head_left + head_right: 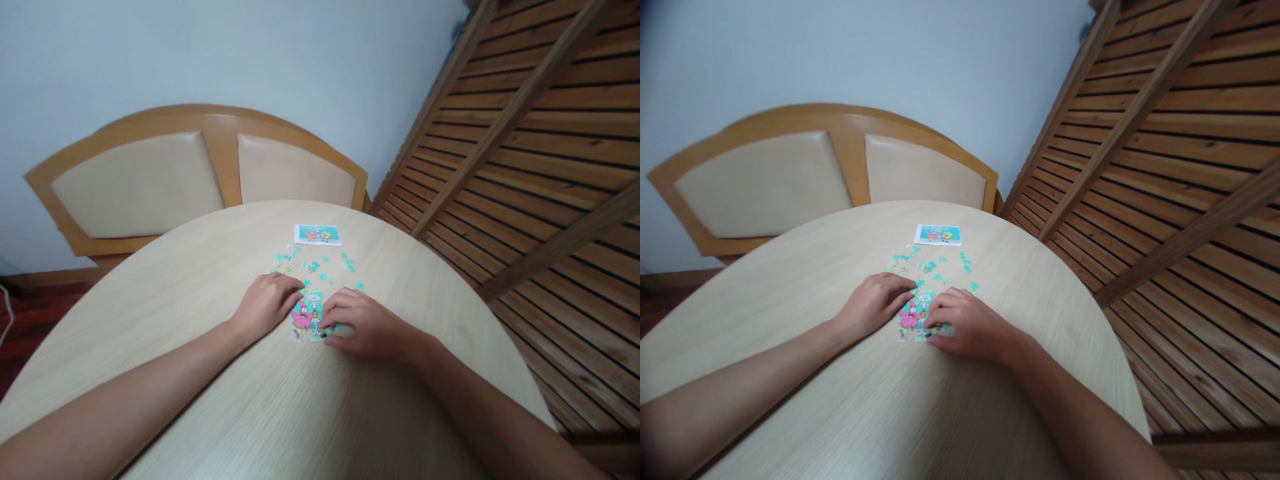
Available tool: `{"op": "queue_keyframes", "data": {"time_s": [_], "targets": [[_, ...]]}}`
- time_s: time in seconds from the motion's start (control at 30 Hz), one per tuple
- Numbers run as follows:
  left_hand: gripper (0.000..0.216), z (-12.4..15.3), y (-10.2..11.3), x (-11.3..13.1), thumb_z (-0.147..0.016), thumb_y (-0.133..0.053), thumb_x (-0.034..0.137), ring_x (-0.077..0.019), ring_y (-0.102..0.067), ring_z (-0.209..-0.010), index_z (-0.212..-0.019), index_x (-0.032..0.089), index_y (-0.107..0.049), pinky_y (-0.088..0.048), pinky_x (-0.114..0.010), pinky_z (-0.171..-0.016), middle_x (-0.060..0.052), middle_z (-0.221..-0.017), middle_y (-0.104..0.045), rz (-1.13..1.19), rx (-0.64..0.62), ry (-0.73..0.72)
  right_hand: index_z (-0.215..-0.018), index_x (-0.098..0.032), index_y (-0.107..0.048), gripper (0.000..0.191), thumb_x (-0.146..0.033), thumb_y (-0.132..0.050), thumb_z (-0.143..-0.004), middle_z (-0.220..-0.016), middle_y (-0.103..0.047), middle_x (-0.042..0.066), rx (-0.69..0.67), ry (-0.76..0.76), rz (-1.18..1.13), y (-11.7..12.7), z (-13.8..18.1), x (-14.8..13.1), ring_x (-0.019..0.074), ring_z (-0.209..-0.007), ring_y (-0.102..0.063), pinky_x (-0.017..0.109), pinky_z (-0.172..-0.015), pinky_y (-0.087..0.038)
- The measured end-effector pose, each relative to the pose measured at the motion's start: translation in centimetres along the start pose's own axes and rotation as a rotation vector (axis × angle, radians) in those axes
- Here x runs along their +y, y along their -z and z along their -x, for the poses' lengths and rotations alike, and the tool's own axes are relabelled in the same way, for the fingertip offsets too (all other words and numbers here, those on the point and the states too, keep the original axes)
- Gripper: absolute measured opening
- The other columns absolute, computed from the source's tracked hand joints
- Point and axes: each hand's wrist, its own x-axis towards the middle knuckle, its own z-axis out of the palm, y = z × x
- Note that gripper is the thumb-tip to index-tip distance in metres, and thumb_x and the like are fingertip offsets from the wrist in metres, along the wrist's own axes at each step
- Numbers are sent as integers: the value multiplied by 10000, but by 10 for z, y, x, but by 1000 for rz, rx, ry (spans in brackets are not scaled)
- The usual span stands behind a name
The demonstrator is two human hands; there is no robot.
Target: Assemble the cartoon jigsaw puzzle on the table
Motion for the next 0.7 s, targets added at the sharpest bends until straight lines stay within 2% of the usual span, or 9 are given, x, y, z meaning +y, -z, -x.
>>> {"op": "queue_keyframes", "data": {"time_s": [0.1, 0.2, 0.5, 0.7], "targets": [[201, -2, -2, -2, -967, -576, 268, -245, -680, -1021, -1111, 225, -710, -523, -406, -928, -50, -1082, -753, 49, -9, 0, -1223, -231, -701, 396, -392, -733, -862, -1281, -654, 110, -15, -44, 23, -3, 0, 2, 256, -1217, -558, 438, -1061, -417], [185, -2, -3, -3, -964, -569, 255, -241, -681, -998, -1080, 227, -710, -528, -408, -916, -49, -1057, -754, 61, 0, 15, -1294, -268, -668, 453, -428, -716, -873, -1406, -584, 113, -63, -54, 24, -5, 1, 4, 270, -1315, -498, 469, -1113, -381], [147, -6, -4, -2, -925, -577, 186, -231, -670, -930, -1030, 211, -678, -532, -383, -852, -45, -981, -742, 94, 21, 76, -1228, -253, -721, 413, -393, -756, -841, -1367, -622, 123, -116, -70, -6, 0, 1, 4, 276, -1275, -550, 460, -1099, -406], [167, -6, -6, -1, -903, -636, 232, -248, -644, -928, -1066, 194, -640, -512, -411, -856, -59, -967, -720, 125, 20, 96, -1216, -266, -726, 413, -398, -768, -827, -1348, -633, 116, -119, -64, -12, 0, 2, 5, 276, -1265, -556, 464, -1099, -406]]}}
